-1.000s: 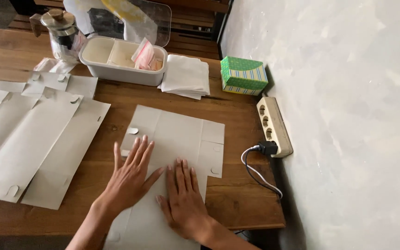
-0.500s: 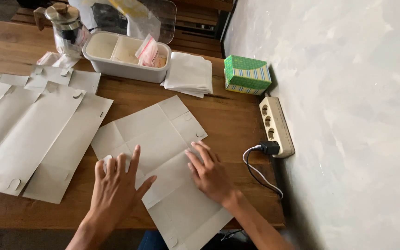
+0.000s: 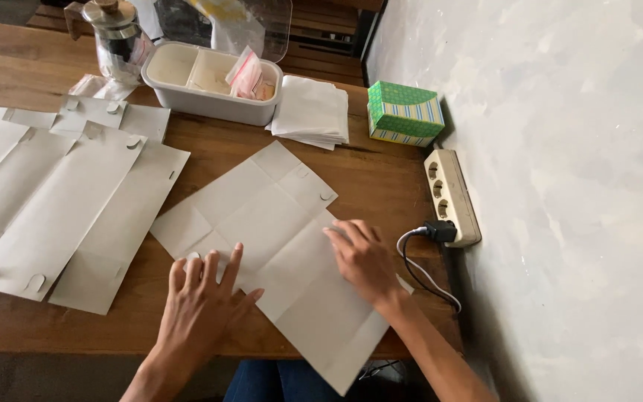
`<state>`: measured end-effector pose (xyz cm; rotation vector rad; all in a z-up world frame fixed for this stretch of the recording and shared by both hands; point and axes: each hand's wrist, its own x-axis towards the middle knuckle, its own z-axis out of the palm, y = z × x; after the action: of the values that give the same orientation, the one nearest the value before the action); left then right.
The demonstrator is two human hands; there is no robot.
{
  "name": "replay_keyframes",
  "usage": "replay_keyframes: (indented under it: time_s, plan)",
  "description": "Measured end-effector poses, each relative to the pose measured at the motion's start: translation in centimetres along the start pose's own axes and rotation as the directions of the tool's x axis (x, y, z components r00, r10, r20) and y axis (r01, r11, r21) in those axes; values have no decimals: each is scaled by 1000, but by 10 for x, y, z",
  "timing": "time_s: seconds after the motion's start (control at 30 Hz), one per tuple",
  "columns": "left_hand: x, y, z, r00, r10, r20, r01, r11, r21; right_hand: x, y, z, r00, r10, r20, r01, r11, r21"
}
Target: Folding cardboard sheets and pressing adhesive edges to assemble boxes on a wooden table.
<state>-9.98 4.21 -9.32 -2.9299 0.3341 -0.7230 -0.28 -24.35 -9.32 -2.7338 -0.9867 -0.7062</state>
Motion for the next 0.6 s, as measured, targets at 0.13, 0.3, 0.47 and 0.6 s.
replay_keyframes:
  time_s: [0.13, 0.3, 0.47, 0.6]
  plan:
    - [0, 4, -17, 995, 53, 80, -40, 987, -157, -10, -31, -36, 991, 128, -29, -128, 992, 9]
    - [6, 6, -15, 997, 30, 77, 0, 931, -365, -38, -89, -55, 960, 232, 155, -271, 908, 319]
    - [-1, 14, 10, 985, 167, 40, -131, 881, -454, -41, -96, -52, 953, 173, 250, -247, 920, 304]
    - [-7, 19, 9, 990, 121, 73, -80, 905, -417, -35, -80, -54, 945, 118, 305, -234, 895, 380]
